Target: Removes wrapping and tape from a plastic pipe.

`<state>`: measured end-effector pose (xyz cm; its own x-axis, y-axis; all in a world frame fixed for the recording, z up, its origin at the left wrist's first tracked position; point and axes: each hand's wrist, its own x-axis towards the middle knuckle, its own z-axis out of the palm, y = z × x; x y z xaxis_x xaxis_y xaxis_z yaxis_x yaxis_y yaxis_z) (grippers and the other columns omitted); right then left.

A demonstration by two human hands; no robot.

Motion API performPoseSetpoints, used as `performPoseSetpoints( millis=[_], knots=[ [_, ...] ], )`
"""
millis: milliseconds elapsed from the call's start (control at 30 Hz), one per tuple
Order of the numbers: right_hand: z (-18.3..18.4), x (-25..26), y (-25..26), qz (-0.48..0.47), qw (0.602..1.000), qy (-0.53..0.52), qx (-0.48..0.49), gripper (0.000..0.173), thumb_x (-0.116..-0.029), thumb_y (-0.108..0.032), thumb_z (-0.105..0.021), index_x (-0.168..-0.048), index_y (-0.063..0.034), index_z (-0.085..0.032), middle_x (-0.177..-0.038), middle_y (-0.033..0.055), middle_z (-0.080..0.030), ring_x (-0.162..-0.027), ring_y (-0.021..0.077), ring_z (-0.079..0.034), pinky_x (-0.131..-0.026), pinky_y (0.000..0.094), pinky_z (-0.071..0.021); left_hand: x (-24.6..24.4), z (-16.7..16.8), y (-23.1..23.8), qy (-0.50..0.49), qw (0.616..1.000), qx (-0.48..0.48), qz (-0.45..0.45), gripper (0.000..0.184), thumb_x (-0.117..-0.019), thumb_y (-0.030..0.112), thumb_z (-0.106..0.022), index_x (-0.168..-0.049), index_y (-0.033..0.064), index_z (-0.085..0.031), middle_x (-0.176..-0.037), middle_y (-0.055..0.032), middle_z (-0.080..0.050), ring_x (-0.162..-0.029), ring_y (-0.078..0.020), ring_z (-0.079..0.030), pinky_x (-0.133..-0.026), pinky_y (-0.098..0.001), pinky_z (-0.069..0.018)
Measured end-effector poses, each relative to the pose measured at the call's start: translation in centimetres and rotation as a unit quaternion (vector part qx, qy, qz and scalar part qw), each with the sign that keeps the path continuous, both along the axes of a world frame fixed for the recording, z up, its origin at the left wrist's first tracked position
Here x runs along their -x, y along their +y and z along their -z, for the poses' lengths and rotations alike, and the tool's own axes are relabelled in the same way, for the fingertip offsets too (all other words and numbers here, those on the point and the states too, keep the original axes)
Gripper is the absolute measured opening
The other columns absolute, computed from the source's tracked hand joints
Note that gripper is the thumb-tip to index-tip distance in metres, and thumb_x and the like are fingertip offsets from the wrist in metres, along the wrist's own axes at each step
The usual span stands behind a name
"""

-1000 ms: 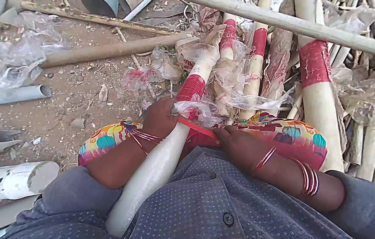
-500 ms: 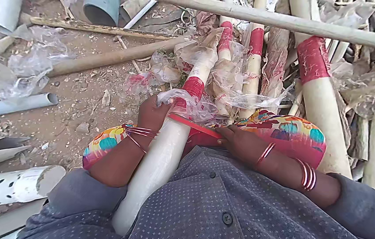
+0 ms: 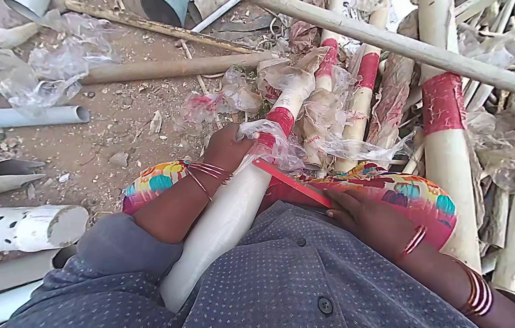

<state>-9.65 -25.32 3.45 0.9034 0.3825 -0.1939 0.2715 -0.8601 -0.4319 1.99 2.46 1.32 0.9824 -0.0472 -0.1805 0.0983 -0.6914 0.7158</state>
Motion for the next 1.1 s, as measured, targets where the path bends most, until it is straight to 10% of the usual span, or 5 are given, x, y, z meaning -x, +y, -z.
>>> performPoseSetpoints(
  millis=[233,600,900,1033,1100],
  knots=[
    [-1.1,-3.7,5.1,-0.002,0.977,0.194,0.084,0.047,-0.1105,-0.022,-0.045,-0.152,0.0004,-0.045,-0.138,0.0286,-0.057,-0.117,0.0448,-0.063,-0.097,0.0552,-0.0502,1.6,0.5,-1.1,-0.128,0.984,-0.072,0.103,0.02,-0.0953,0.008,-0.065,-0.092,-0.0122,-0.067,-0.094,-0.0273,-0.069,-0.089,-0.0414,-0.069,-0.08,-0.0579,-0.0528],
    [0.9,-4.1,6.2,-0.002,0.981,0.185,0.051,0.046,-0.1091,-0.02,-0.048,-0.149,0.003,-0.049,-0.136,0.029,-0.059,-0.118,0.0432,-0.064,-0.098,0.0516,-0.051,1.5,1.1,-1.1,-0.176,0.968,-0.08,0.159,0.01,-0.0891,-0.001,-0.064,-0.089,-0.0106,-0.067,-0.089,-0.0262,-0.068,-0.083,-0.0418,-0.07,-0.071,-0.0559,-0.0547],
    [0.6,-5.0,6.0,0.0,0.982,0.184,0.039,0.046,-0.1108,-0.023,-0.044,-0.149,0.0018,-0.049,-0.138,0.0267,-0.058,-0.118,0.041,-0.064,-0.099,0.0503,-0.0503,1.5,1.2,-1.1,-0.148,0.979,-0.06,0.125,0.018,-0.0912,-0.002,-0.062,-0.103,-0.0125,-0.07,-0.105,-0.0291,-0.07,-0.097,-0.0426,-0.07,-0.085,-0.0571,-0.0539],
    [1.7,-6.6,8.3,-0.009,0.995,0.098,-0.021,0.036,-0.1069,-0.021,-0.054,-0.133,0.0022,-0.063,-0.12,0.0268,-0.066,-0.103,0.0428,-0.069,-0.086,0.0567,-0.0546,2.6,1.4,-2.4,-0.222,0.961,-0.022,0.164,0.015,-0.0839,0.001,-0.066,-0.094,-0.0084,-0.07,-0.091,-0.0233,-0.071,-0.083,-0.0366,-0.072,-0.072,-0.0521,-0.0569],
    [1.0,-8.3,9.8,-0.037,0.986,0.158,0.027,0.042,-0.1095,-0.025,-0.049,-0.146,-0.0041,-0.054,-0.129,0.0238,-0.061,-0.111,0.0401,-0.065,-0.092,0.0556,-0.0521,2.6,0.8,-2.0,-0.205,0.97,-0.02,0.125,0.017,-0.0882,0.003,-0.067,-0.099,-0.0089,-0.071,-0.094,-0.0234,-0.071,-0.085,-0.0352,-0.071,-0.076,-0.0513,-0.0562]
  ],
)
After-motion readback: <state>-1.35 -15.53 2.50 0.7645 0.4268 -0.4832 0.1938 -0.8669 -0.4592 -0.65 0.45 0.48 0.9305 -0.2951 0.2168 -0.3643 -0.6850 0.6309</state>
